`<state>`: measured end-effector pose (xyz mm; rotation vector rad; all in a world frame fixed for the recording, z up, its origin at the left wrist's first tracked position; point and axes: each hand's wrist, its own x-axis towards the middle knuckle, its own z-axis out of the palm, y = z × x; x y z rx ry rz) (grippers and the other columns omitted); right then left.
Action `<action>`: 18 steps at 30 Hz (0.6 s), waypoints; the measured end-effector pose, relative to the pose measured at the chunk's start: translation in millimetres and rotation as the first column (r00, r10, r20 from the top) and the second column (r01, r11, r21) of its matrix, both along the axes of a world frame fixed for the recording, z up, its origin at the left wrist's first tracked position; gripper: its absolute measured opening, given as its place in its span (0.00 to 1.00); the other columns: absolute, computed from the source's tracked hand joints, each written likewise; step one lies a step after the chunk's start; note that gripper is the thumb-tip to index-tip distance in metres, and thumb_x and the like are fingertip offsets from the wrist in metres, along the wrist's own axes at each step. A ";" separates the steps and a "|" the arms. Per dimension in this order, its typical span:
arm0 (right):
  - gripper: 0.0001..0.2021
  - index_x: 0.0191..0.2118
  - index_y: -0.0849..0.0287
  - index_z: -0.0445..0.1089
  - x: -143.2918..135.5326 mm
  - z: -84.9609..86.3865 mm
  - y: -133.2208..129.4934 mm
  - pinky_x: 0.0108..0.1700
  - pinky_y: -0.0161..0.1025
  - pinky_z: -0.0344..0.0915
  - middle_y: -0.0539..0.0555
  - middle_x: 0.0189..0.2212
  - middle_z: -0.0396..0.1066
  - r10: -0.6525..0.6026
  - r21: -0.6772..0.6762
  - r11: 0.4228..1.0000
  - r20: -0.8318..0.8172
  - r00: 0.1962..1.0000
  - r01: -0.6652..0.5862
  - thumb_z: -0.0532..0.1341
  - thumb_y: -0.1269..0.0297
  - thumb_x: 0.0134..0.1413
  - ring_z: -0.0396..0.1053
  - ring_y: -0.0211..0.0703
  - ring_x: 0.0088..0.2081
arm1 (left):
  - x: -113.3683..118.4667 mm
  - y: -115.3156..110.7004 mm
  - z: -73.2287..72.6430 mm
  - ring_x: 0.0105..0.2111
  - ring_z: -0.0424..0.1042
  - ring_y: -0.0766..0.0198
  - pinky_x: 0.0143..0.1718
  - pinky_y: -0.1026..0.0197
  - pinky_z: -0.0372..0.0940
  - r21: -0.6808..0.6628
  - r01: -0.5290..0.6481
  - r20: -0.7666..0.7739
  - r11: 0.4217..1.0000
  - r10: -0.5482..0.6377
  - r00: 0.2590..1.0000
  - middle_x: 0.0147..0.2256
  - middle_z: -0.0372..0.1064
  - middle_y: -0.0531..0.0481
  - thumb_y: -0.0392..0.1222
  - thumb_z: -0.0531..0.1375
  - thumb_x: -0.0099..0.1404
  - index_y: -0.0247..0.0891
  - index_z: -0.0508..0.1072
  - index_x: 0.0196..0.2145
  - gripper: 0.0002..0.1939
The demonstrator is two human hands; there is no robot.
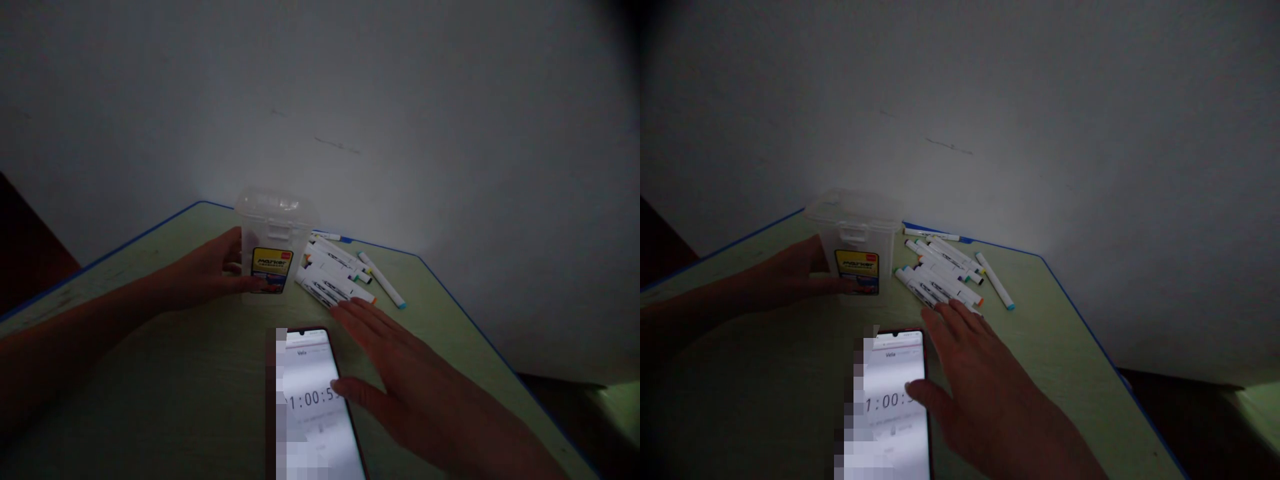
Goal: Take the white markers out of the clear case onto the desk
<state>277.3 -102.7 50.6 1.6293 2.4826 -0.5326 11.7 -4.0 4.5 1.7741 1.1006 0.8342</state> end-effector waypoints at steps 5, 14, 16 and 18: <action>0.29 0.67 0.60 0.52 -6.2 -6.6 3.0 0.67 0.59 0.41 0.55 0.69 0.44 0.095 0.068 0.994 -0.088 0.992 -0.090 0.51 0.52 0.65 0.35 0.52 0.70 | 0.1 0.3 -1.5 0.50 0.73 0.50 0.51 0.46 0.68 -0.021 -0.013 -0.003 1.000 0.013 1.000 0.53 0.72 0.41 0.48 0.68 0.54 0.39 0.62 0.51 0.31; 0.29 0.64 0.55 0.60 -33.7 -15.0 6.3 0.65 0.62 0.42 0.64 0.69 0.43 0.138 0.012 0.990 -0.206 0.969 -0.139 0.49 0.45 0.64 0.33 0.57 0.69 | -1.7 1.2 -3.1 0.51 0.73 0.48 0.51 0.44 0.69 -0.011 -0.017 0.004 1.000 0.017 1.000 0.52 0.72 0.44 0.51 0.69 0.51 0.42 0.63 0.48 0.30; 0.25 0.59 0.52 0.67 -27.9 -11.5 4.6 0.65 0.62 0.42 0.60 0.69 0.46 0.161 -0.005 0.986 -0.235 0.959 -0.167 0.50 0.46 0.64 0.33 0.56 0.70 | -1.8 1.3 -3.6 0.52 0.72 0.48 0.51 0.43 0.68 -0.017 -0.006 0.009 1.000 0.006 1.000 0.53 0.71 0.43 0.51 0.68 0.52 0.42 0.62 0.49 0.31; 0.21 0.49 0.52 0.76 -18.5 -7.6 2.3 0.65 0.60 0.44 0.56 0.67 0.52 0.183 -0.012 0.981 -0.277 0.943 -0.194 0.52 0.47 0.64 0.36 0.55 0.70 | -1.9 1.7 -4.8 0.52 0.72 0.48 0.51 0.43 0.68 -0.020 0.005 0.014 1.000 -0.004 1.000 0.52 0.71 0.42 0.50 0.68 0.52 0.42 0.62 0.50 0.31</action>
